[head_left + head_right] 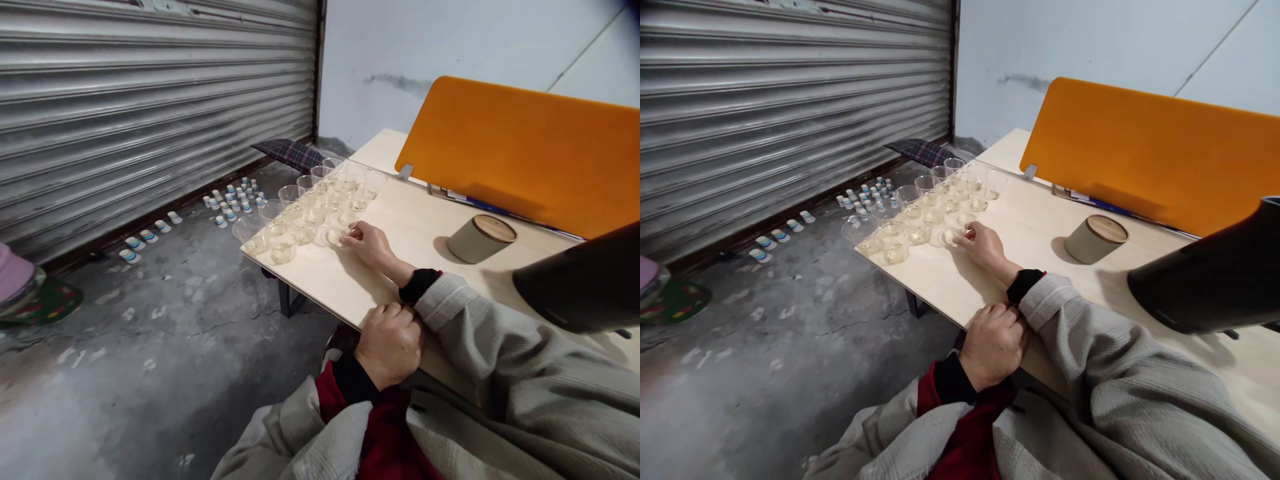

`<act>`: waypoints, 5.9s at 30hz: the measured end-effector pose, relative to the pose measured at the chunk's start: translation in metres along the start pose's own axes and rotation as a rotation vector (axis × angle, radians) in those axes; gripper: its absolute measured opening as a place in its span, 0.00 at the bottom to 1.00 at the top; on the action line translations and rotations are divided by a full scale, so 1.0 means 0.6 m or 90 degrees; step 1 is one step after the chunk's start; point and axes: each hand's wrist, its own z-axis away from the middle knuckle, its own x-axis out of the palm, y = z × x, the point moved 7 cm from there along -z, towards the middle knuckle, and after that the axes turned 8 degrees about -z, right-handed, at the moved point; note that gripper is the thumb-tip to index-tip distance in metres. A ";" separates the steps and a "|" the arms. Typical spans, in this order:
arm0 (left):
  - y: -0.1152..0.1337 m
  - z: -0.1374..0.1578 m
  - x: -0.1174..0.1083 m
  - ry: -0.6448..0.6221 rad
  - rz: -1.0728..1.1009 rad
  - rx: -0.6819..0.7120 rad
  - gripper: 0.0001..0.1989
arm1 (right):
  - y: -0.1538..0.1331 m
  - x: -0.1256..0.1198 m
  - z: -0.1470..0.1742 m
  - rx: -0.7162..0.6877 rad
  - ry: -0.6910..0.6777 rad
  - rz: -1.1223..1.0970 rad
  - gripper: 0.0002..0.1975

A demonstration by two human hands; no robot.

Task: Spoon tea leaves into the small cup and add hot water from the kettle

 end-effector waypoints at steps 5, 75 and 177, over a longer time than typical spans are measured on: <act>0.000 -0.001 -0.002 -0.010 0.000 0.000 0.06 | -0.015 -0.001 -0.003 0.016 -0.016 0.028 0.18; -0.016 -0.020 -0.031 0.146 -0.083 0.153 0.11 | 0.137 -0.714 0.790 0.500 0.401 0.646 0.25; -0.040 -0.012 -0.010 0.104 -0.073 0.157 0.18 | 0.379 -0.992 0.717 0.564 0.631 0.384 0.52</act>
